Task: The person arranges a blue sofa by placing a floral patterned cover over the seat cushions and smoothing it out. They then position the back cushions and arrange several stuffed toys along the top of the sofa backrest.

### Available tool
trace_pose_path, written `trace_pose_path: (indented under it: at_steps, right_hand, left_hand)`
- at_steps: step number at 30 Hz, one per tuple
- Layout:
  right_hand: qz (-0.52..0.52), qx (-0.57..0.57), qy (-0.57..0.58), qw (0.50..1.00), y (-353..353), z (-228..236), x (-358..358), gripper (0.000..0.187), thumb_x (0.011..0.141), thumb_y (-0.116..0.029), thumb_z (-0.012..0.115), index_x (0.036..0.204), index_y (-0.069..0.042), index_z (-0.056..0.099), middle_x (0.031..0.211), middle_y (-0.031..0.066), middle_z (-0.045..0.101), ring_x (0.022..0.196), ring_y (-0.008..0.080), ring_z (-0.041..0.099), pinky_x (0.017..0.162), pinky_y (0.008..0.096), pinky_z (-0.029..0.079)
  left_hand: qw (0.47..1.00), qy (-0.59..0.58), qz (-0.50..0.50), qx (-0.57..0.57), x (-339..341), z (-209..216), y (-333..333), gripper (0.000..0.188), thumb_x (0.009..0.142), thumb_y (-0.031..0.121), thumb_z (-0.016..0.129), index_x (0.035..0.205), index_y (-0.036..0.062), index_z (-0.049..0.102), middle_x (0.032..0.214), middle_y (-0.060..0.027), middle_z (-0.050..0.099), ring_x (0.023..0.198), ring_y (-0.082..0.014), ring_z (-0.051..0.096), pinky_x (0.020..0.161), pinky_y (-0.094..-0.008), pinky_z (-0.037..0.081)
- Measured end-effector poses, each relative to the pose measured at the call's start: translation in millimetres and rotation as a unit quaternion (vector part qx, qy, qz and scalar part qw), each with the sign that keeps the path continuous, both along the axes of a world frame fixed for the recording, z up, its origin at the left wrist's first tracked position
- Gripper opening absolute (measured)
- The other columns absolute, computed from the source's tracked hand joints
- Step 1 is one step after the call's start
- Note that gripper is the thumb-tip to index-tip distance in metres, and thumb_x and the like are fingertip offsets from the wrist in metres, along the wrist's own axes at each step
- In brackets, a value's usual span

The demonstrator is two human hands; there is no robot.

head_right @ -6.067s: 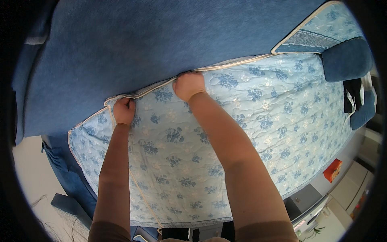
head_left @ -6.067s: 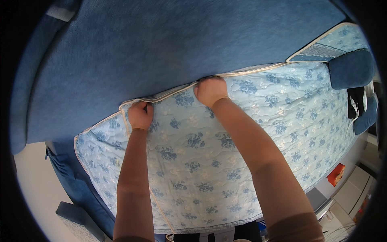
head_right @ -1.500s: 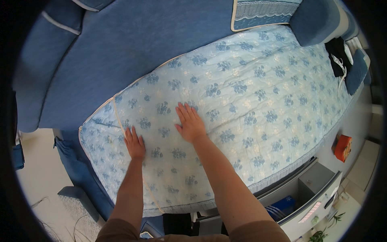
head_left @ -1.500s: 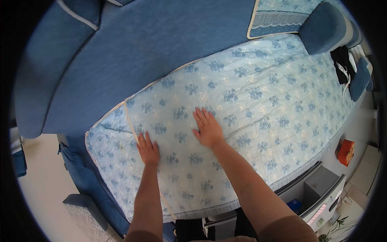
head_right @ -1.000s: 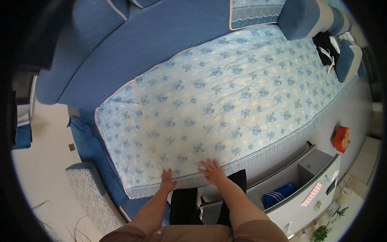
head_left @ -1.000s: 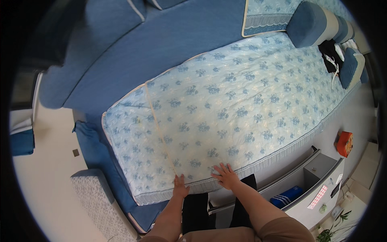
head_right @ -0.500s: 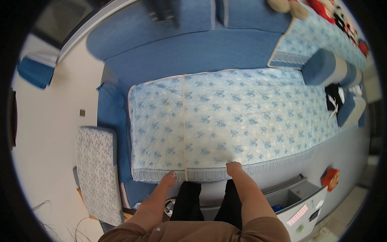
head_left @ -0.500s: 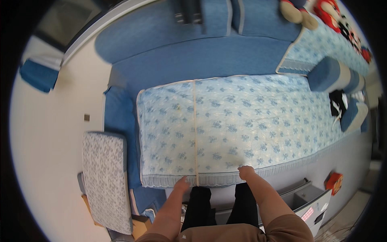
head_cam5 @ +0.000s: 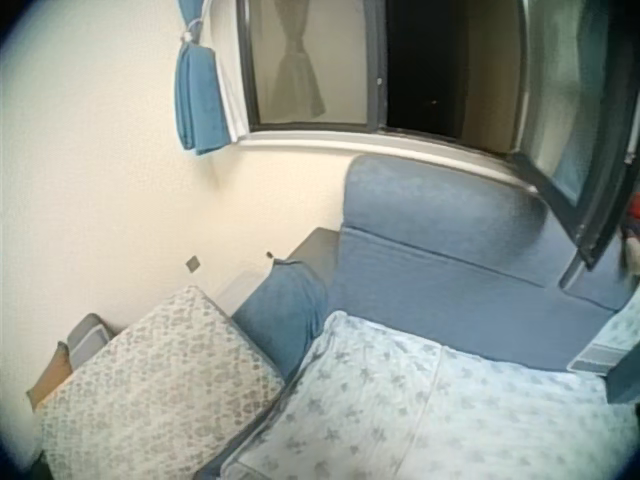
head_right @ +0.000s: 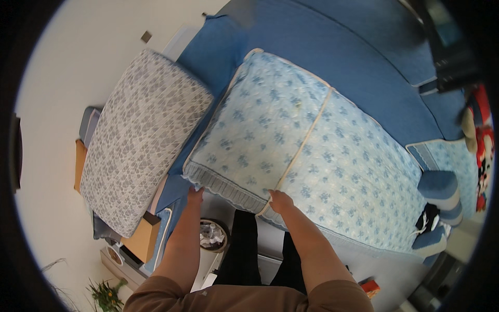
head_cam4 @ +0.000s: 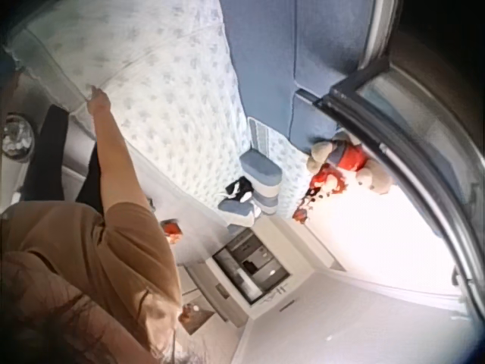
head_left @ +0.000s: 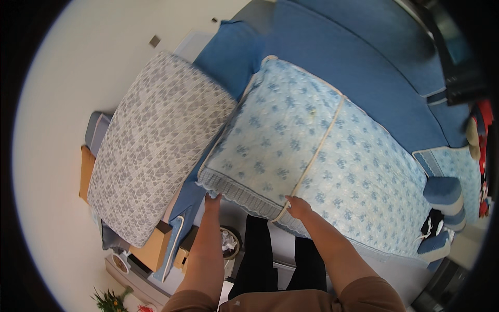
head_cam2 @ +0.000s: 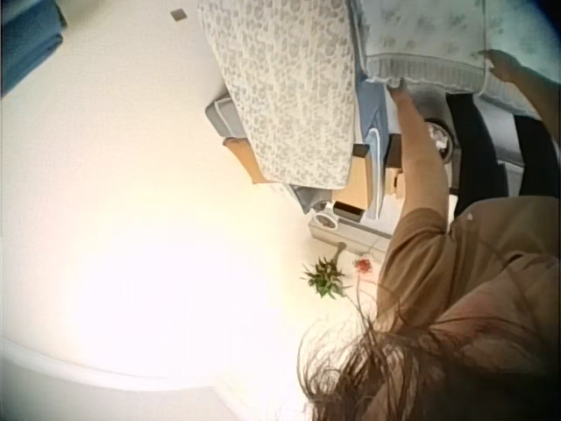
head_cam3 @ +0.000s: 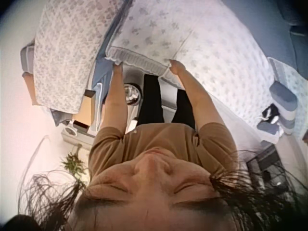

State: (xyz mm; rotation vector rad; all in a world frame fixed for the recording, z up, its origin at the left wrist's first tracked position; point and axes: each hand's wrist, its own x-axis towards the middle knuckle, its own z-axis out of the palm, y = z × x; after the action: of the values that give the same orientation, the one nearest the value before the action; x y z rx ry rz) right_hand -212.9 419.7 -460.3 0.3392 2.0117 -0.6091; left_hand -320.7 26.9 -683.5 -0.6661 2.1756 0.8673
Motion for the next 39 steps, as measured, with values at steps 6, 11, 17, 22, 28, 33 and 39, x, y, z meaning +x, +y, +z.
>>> trace_pose_path:
  at_steps: [6,11,17,22,28,33,39]
  right_hand:
    - [0.029,-0.023,0.016,0.999,-54,-50,-34,0.066,0.078,-0.019,0.065,0.137,-0.015,0.036,0.128,0.0146,0.046,0.116,0.0333,0.047,0.095,0.0417,0.042]
    - [0.114,0.067,0.016,0.991,-89,-73,-20,0.057,0.072,-0.021,0.072,0.121,-0.005,0.047,0.116,0.0159,0.049,0.108,0.0304,0.052,0.082,0.0409,0.051]
    - [0.097,0.161,0.049,0.981,-116,-101,-30,0.034,0.072,-0.013,0.068,0.101,0.003,0.059,0.096,0.0158,0.06,0.086,0.0321,0.063,0.067,0.0394,0.055]
    - [0.163,0.066,-0.003,0.984,-107,-102,-34,0.017,0.076,-0.01,0.063,0.092,-0.003,0.065,0.096,0.0136,0.061,0.087,0.0318,0.063,0.068,0.0399,0.055]
    - [0.133,0.003,0.004,0.991,-99,-108,-22,0.021,0.08,-0.014,0.062,0.098,-0.004,0.064,0.106,0.014,0.058,0.096,0.0315,0.06,0.074,0.0413,0.053]
    - [0.14,-0.038,0.06,0.987,-95,-84,-14,0.037,0.083,-0.019,0.06,0.118,-0.006,0.054,0.114,0.0174,0.054,0.108,0.0323,0.054,0.088,0.0425,0.047]
    - [-0.107,-0.076,0.017,0.991,-68,-40,-40,0.055,0.083,-0.029,0.064,0.13,-0.007,0.044,0.115,0.0157,0.054,0.11,0.0317,0.052,0.091,0.0406,0.044]
  left_hand:
    - [0.979,-0.012,0.2,0.026,-25,-5,5,0.08,0.078,0.025,0.071,0.14,0.0079,0.024,0.131,-0.0164,0.043,0.064,-0.0195,0.052,0.043,-0.0344,0.039]
    - [0.946,-0.059,0.309,0.077,-46,32,24,0.065,0.079,0.026,0.072,0.13,0.0056,0.036,0.113,-0.0161,0.055,0.075,-0.0228,0.061,0.047,-0.0353,0.046]
    - [0.96,-0.052,0.252,0.112,-51,11,16,0.029,0.082,0.022,0.069,0.09,0.0035,0.048,0.066,-0.0068,0.059,0.045,-0.0156,0.051,0.037,-0.0281,0.037]
    - [0.948,0.033,0.254,0.191,-46,27,8,0.023,0.083,0.02,0.066,0.087,0.0029,0.052,0.069,-0.0073,0.06,0.05,-0.0144,0.053,0.039,-0.0281,0.04]
    - [0.967,-0.001,0.24,0.085,-39,13,-1,0.019,0.089,0.02,0.057,0.099,0.0044,0.056,0.078,-0.0077,0.063,0.055,-0.0159,0.056,0.043,-0.0305,0.042]
    - [0.969,-0.09,0.225,0.041,-38,21,-26,0.026,0.085,0.021,0.062,0.105,0.0064,0.055,0.08,-0.0077,0.063,0.062,-0.0183,0.059,0.048,-0.0337,0.048]
    - [0.965,0.0,0.209,0.159,-18,113,-22,0.048,0.083,0.017,0.063,0.125,0.0095,0.042,0.096,-0.0063,0.062,0.073,-0.0192,0.063,0.056,-0.0321,0.049]
